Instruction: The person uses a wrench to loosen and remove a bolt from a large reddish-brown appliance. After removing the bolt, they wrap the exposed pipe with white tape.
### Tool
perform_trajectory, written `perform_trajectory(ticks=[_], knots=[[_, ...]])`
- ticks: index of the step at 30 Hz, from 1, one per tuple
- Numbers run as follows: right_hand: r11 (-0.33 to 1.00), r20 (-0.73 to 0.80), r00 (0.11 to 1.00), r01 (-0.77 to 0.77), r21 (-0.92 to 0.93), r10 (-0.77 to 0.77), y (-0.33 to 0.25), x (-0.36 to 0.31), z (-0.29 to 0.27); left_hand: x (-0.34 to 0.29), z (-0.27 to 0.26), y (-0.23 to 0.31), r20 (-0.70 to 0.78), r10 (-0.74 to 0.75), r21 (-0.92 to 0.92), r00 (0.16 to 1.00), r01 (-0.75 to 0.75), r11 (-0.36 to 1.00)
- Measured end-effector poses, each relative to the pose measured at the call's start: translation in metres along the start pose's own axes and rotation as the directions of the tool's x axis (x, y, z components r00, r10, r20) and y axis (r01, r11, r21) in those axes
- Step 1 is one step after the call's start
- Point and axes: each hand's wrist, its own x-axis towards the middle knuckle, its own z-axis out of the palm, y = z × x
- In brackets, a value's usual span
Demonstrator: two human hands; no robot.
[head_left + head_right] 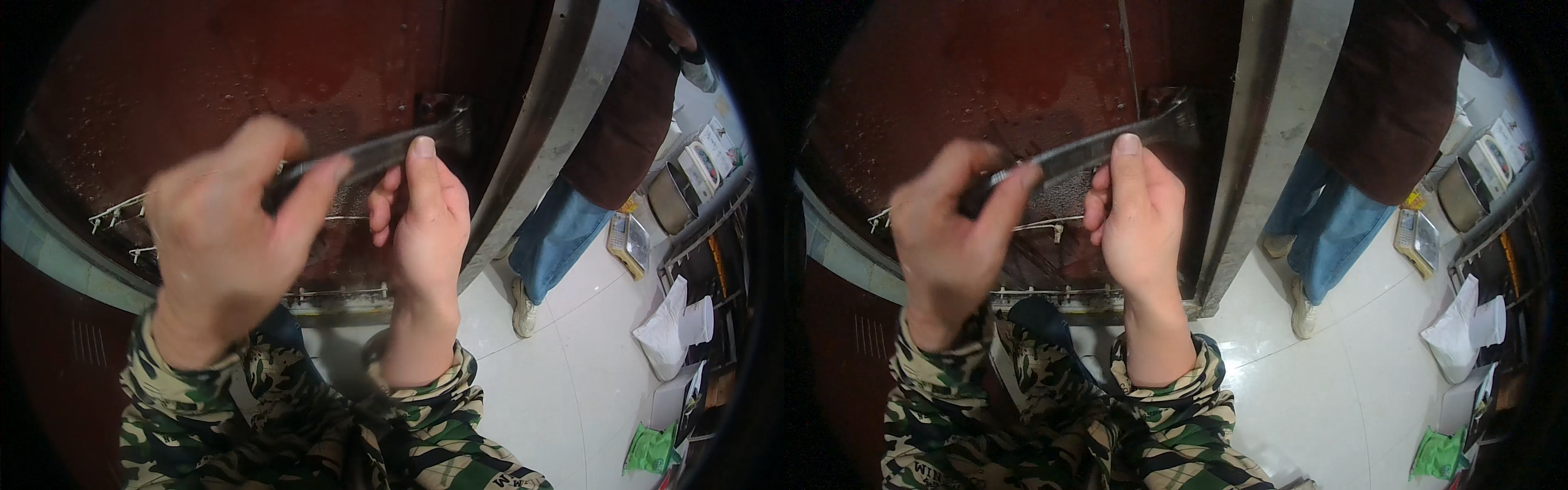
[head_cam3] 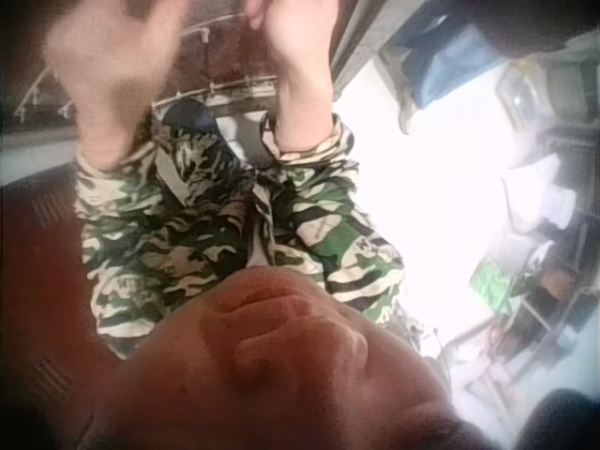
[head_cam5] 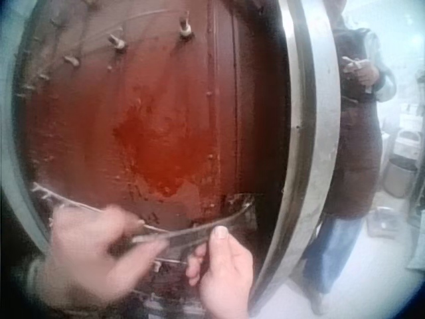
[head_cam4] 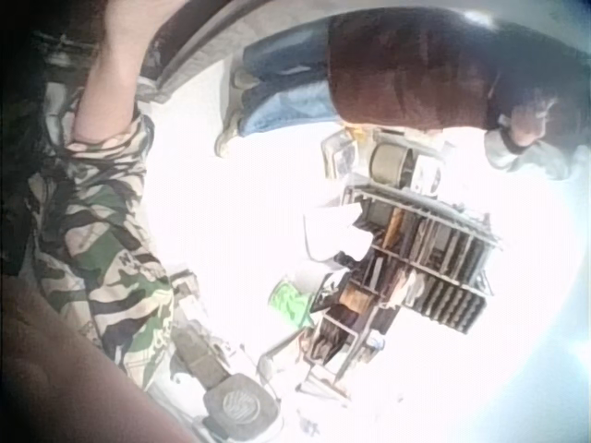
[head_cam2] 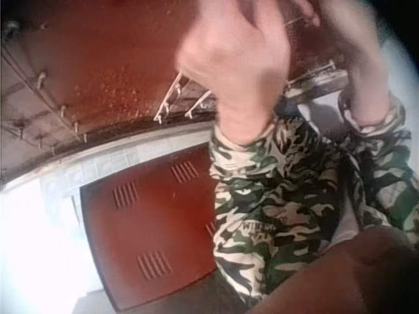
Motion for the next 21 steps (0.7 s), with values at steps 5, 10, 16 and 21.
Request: perform_trajectory(ticks=[5, 10, 16, 21], knots=[[0.998, 0.133, 0.990, 0.043, 0.050, -0.049, -0.009, -0.005, -0.002, 0.102, -0.030, -0.004, 0.097, 0.627, 0.236, 0.773, -0.630, 0.740], [0.994, 0.101, 0.994, -0.052, 0.097, 0.042, 0.006, -0.023, -0.014, 0.177, -0.027, 0.014, 0.168, 0.756, 0.249, 0.633, -0.769, 0.589], [0.992, 0.198, 0.977, -0.092, 0.086, 0.074, 0.022, -0.022, -0.012, 0.186, -0.025, 0.025, 0.112, 0.906, 0.401, 0.409, -0.853, 0.335], [0.991, 0.389, 0.919, 0.009, 0.134, -0.061, 0.014, -0.011, 0.001, 0.137, -0.059, 0.021, 0.393, 0.818, 0.587, 0.419, -0.799, 0.127]])
